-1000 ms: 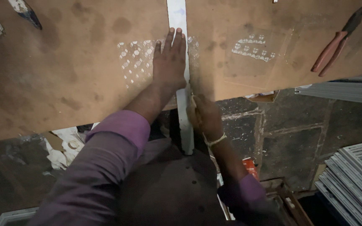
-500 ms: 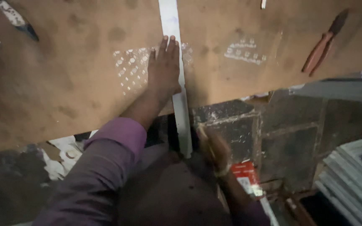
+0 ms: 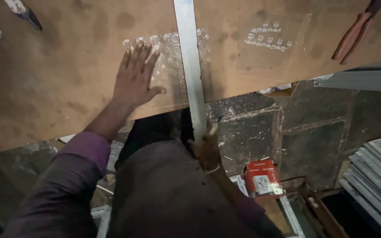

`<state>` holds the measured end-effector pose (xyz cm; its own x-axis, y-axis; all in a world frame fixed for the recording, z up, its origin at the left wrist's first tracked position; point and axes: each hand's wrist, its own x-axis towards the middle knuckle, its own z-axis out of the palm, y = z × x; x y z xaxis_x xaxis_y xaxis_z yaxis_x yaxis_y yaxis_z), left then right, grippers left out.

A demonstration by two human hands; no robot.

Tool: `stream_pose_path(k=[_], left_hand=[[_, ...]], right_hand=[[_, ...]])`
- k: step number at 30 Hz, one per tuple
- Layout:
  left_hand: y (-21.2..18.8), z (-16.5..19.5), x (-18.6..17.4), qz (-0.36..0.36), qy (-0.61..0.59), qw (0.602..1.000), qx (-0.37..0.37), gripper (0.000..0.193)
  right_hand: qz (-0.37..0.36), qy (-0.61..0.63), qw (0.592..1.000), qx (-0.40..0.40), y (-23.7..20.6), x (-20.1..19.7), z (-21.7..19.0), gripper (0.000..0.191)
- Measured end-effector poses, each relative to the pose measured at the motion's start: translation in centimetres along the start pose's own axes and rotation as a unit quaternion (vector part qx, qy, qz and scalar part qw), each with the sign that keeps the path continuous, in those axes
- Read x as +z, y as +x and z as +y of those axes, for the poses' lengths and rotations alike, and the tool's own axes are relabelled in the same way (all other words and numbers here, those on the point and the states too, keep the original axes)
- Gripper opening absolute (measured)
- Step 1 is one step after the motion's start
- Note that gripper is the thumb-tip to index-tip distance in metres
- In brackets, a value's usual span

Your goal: The person cuts a patterned transparent sheet on a workbench, holding it flat with one hand while scoring it with a utility knife guided along a white strip used as a straightedge. They reposition the sheet and strip to make repeated cuts, then gather the cut pieces and step away from the bench.

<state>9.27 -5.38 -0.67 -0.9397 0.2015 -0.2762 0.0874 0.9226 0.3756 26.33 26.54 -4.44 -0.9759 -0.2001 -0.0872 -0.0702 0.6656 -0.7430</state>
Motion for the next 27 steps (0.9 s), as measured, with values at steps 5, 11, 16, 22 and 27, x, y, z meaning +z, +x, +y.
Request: stream_pose_path(k=[5, 11, 16, 22, 27], left_hand=[[-0.5, -1.8, 3.2, 0.03, 0.081, 0.995, 0.051, 0.098], [-0.3, -2.1, 3.9, 0.04, 0.057, 0.996, 0.057, 0.099], [-0.4, -2.1, 3.6, 0.038, 0.081, 0.994, 0.061, 0.098], [-0.1, -2.1, 3.8, 0.027, 0.067, 0.996, 0.057, 0.101], [0.0, -2.3, 4.0, 0.027, 0.066, 0.995, 0.063, 0.1]], right_hand=[[0.048, 0.053, 0.997, -0.033, -1.7, 4.3, 2.1, 0.036], [-0.024, 0.254, 0.965, 0.064, -0.8, 4.8, -0.5, 0.028], [0.021, 0.73, 0.558, 0.395, 0.4, 4.2, -3.1, 0.052], [0.059, 0.028, 0.996, -0.063, -2.3, 6.7, -0.2, 0.039], [0.072, 0.025, 0.994, -0.077, -2.3, 6.6, -0.4, 0.043]])
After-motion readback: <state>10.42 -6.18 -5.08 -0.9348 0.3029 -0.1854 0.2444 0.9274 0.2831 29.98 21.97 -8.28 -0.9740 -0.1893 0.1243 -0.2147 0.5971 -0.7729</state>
